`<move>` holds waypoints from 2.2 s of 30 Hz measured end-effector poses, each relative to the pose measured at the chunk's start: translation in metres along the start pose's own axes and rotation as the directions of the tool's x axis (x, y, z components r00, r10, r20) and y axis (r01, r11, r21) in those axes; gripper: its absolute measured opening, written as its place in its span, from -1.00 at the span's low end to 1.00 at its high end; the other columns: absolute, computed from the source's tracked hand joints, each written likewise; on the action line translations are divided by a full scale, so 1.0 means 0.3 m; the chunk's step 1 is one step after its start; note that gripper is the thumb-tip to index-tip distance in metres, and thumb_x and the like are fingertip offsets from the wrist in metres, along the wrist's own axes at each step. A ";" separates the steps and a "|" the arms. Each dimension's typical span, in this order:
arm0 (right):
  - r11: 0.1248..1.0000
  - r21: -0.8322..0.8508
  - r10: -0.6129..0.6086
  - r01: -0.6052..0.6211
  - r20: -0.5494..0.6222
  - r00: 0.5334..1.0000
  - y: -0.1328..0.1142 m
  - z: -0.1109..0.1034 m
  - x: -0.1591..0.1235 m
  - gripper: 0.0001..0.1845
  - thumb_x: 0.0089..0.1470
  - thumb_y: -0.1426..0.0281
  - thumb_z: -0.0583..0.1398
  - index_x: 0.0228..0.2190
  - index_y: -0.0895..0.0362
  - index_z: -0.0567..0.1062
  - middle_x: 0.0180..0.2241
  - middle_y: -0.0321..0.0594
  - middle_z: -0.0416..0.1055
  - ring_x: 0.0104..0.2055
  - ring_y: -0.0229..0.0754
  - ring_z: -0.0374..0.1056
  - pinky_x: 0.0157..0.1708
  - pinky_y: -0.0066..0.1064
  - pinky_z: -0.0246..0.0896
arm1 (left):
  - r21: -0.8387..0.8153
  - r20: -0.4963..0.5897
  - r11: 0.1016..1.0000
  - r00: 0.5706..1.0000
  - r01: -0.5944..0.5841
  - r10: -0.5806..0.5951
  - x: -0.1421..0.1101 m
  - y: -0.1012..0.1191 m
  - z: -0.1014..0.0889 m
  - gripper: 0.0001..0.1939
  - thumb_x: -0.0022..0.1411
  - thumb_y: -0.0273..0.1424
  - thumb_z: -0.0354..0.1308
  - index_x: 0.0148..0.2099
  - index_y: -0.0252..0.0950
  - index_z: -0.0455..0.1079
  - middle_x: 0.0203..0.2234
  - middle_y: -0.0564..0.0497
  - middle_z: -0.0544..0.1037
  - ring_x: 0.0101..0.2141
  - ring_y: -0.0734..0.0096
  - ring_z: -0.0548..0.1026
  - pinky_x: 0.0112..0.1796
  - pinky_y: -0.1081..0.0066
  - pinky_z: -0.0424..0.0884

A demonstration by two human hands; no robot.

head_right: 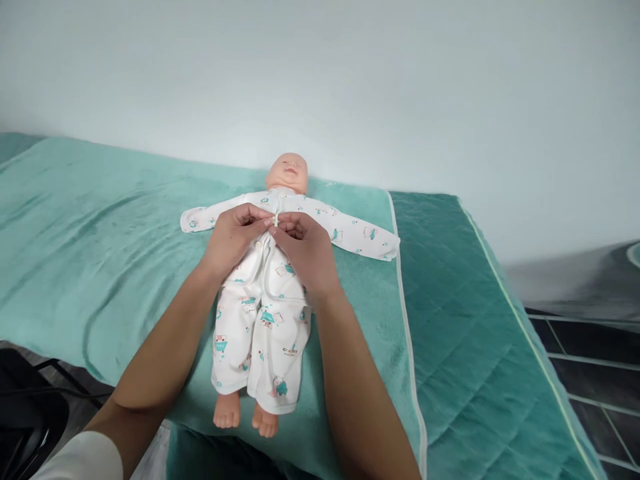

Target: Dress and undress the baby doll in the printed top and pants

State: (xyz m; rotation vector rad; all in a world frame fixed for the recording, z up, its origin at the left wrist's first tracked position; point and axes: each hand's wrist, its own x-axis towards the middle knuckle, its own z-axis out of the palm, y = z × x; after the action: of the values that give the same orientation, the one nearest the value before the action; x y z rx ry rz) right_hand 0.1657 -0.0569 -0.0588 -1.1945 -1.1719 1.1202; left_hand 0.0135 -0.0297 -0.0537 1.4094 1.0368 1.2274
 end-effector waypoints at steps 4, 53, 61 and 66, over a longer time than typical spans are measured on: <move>0.999 -0.051 -0.005 0.006 0.026 1.000 -0.003 0.003 0.003 -0.61 -0.08 0.27 0.38 -0.18 0.11 0.51 -0.37 -0.31 0.50 -0.37 -0.29 0.39 -0.42 -0.46 0.26 | 0.031 0.022 0.999 1.000 -0.005 0.005 0.002 -0.002 -0.003 -0.91 0.20 -0.38 0.29 -0.30 -0.28 0.47 -0.39 0.04 0.57 -0.33 0.45 0.49 -0.22 0.41 0.38; 0.304 -0.949 0.035 0.082 0.097 0.995 -0.141 0.044 -0.145 -0.86 0.26 0.44 0.10 -0.37 0.15 0.38 -0.38 -0.16 0.43 -0.42 -0.21 0.18 -0.39 -0.35 -0.16 | 0.230 0.456 0.973 0.886 -0.027 -0.083 -0.027 0.080 -0.148 -0.81 0.23 -0.30 0.31 -0.30 -0.33 0.45 -0.48 0.08 0.45 -0.45 0.57 0.35 -0.40 0.49 0.29; 0.858 -0.511 0.163 -0.056 0.167 0.973 -0.112 -0.088 -0.092 -0.82 0.07 0.37 0.13 -0.54 0.11 0.35 -0.56 -0.34 0.31 -0.47 -0.27 0.20 -0.42 -0.39 0.00 | -0.093 0.424 0.992 0.905 0.089 -0.042 -0.051 0.085 -0.083 -0.71 0.20 -0.25 0.40 -0.27 -0.33 0.42 -0.53 0.06 0.53 -0.50 0.55 0.47 -0.41 0.49 0.43; 0.987 0.012 0.154 -0.160 0.196 0.968 -0.076 -0.094 -0.078 -0.85 -0.03 0.35 0.23 -0.53 0.12 0.37 -0.57 -0.39 0.12 -0.53 -0.37 0.03 -0.53 -0.45 -0.10 | -0.134 0.442 0.977 0.892 0.164 -0.089 -0.055 0.088 -0.070 -0.70 0.19 -0.27 0.43 -0.29 -0.35 0.43 -0.55 0.04 0.56 -0.52 0.55 0.50 -0.44 0.51 0.45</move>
State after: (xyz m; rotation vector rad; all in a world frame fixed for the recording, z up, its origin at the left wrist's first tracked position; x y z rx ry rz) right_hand 0.1923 -0.0836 -0.0376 -1.1932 -1.2200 1.3941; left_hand -0.0094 -0.0476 -0.0300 1.3755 0.6843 0.8284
